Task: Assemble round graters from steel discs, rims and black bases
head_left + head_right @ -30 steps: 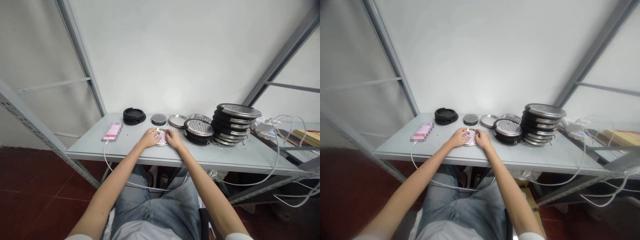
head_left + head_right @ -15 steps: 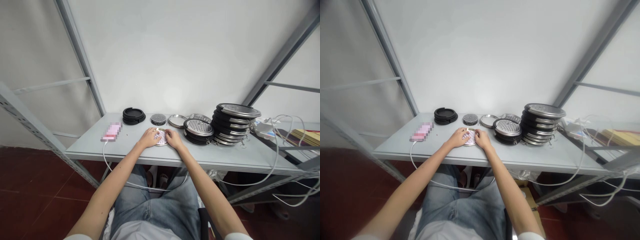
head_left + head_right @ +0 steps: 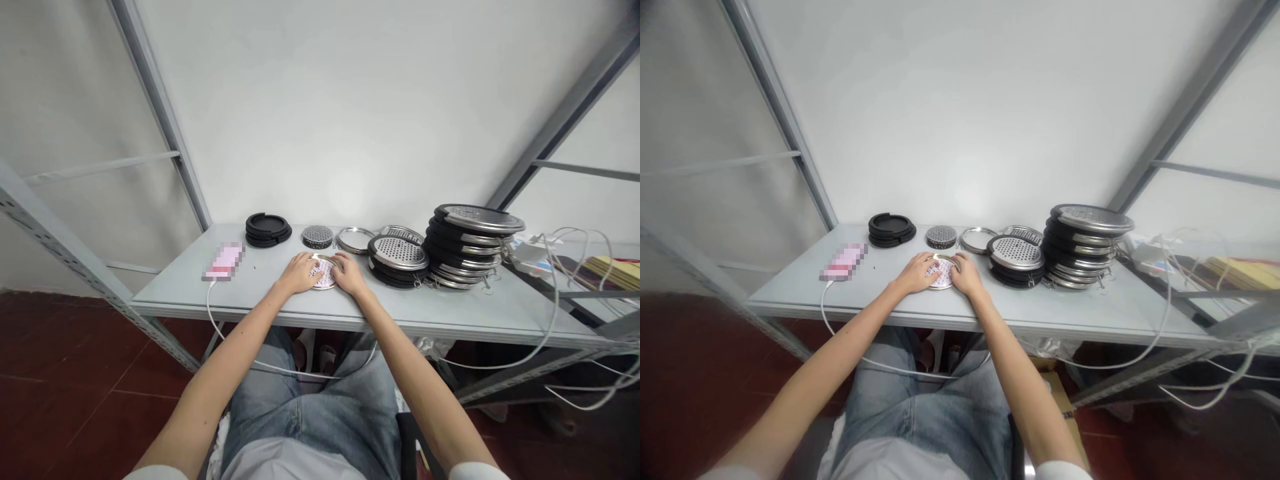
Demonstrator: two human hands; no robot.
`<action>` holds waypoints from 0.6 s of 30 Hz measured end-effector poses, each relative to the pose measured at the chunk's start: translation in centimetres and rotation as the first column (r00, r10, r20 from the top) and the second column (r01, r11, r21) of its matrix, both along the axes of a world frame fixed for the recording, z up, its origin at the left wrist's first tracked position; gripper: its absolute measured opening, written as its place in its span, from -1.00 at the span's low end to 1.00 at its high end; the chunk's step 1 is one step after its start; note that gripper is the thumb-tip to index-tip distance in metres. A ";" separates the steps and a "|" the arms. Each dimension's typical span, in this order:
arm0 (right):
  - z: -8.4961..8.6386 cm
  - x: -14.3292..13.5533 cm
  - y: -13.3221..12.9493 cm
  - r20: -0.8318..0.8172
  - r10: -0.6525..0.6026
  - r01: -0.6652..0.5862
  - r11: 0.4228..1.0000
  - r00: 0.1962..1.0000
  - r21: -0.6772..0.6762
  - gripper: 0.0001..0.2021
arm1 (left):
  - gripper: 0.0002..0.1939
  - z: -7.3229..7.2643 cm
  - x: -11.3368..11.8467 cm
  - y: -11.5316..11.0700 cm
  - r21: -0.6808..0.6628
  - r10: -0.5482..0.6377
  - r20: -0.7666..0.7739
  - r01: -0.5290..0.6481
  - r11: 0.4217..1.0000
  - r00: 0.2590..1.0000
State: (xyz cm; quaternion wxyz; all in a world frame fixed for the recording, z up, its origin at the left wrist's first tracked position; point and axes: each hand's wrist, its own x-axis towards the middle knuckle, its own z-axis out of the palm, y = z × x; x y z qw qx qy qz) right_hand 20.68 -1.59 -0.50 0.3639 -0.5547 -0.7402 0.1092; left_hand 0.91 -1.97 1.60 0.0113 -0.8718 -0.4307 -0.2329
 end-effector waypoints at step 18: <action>0.6 -0.5 0.5 0.199 -0.038 0.074 0.982 0.979 -0.174 -0.56 | -0.61 0.1 0.1 -0.1 -0.002 0.040 -0.040 -0.040 0.999 0.998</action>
